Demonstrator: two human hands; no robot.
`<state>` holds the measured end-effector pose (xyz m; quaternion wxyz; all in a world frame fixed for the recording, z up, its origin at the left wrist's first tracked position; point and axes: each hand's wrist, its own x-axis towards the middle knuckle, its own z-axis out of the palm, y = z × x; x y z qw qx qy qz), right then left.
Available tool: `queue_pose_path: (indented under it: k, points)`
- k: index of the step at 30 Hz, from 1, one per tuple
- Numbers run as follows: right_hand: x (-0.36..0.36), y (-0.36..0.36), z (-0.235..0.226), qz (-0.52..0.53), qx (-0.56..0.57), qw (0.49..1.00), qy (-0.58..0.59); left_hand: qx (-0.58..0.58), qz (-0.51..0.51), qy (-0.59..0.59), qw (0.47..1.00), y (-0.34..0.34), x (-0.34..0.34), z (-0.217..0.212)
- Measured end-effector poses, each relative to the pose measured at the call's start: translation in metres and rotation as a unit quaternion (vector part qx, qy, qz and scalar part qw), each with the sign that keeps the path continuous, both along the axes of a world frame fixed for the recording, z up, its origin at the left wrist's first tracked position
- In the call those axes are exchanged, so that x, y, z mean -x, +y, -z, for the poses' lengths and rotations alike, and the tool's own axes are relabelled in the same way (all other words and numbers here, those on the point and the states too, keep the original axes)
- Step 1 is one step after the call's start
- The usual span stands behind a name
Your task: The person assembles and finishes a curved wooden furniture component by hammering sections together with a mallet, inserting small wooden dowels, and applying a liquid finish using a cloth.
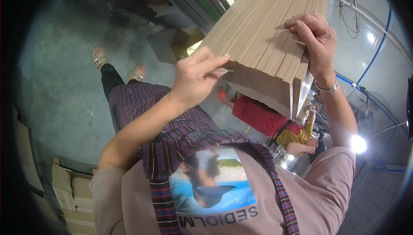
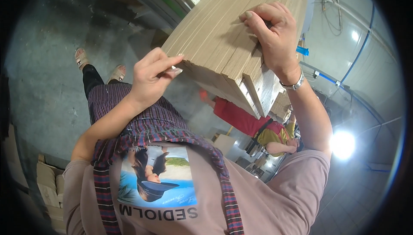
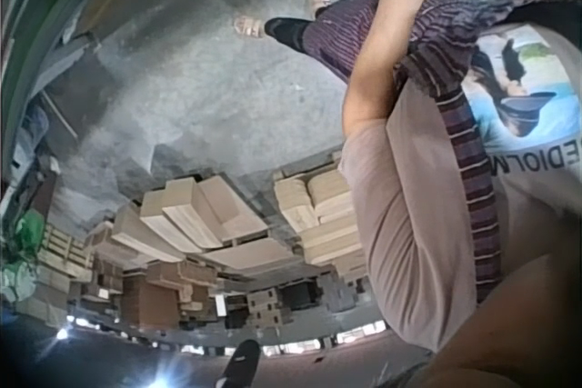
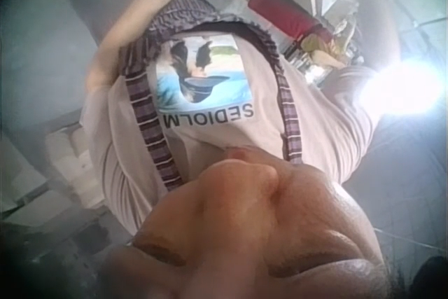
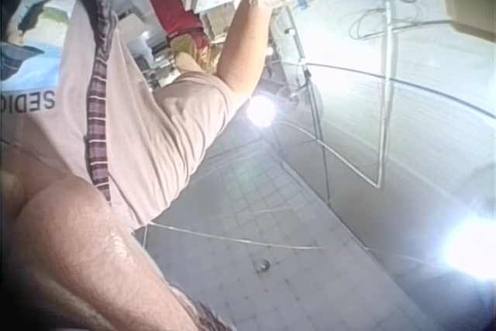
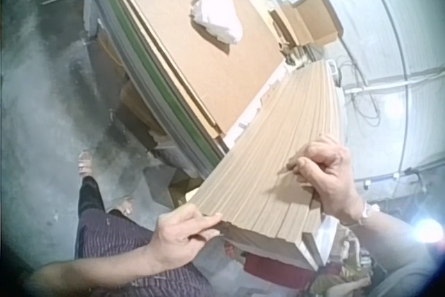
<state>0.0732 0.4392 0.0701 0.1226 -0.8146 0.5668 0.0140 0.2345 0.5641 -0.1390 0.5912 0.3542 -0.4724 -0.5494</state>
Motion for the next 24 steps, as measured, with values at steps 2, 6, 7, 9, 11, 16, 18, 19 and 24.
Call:
queue_pose_path:
  k: [2, 6, 7, 9, 11, 16, 18, 19, 24]
  points:
    - [0.002, 0.000, 0.000, 0.002, 0.001, 1.000, 0.003, 0.046, -0.009, -0.017, 0.999, 0.004, -0.005, 0.009]
    - [0.002, -0.001, 0.001, -0.009, 0.007, 1.000, -0.007, 0.016, -0.016, -0.002, 1.000, -0.005, -0.005, -0.007]
    - [0.001, -0.002, 0.001, -0.016, 0.009, 1.000, -0.008, 0.010, -0.015, 0.006, 1.000, -0.007, 0.001, -0.006]
    - [0.000, -0.001, 0.002, -0.011, 0.006, 1.000, -0.003, 0.005, -0.013, 0.016, 1.000, -0.007, 0.004, -0.006]
    - [0.002, -0.002, 0.001, -0.004, 0.004, 1.000, 0.003, 0.030, -0.035, -0.021, 0.999, -0.003, 0.005, -0.007]
    - [0.005, -0.001, 0.002, -0.003, -0.002, 1.000, -0.021, 0.017, -0.008, 0.000, 1.000, -0.015, -0.001, -0.003]
    - [0.004, -0.001, 0.002, -0.005, -0.001, 1.000, -0.018, 0.017, 0.005, 0.000, 1.000, -0.023, -0.002, -0.001]
    - [0.003, -0.002, 0.002, -0.009, 0.001, 1.000, -0.014, 0.017, 0.017, 0.001, 1.000, -0.026, -0.002, 0.000]
    - [0.003, -0.002, 0.002, -0.015, 0.002, 1.000, -0.013, 0.076, 0.028, 0.026, 0.996, -0.039, 0.000, 0.012]
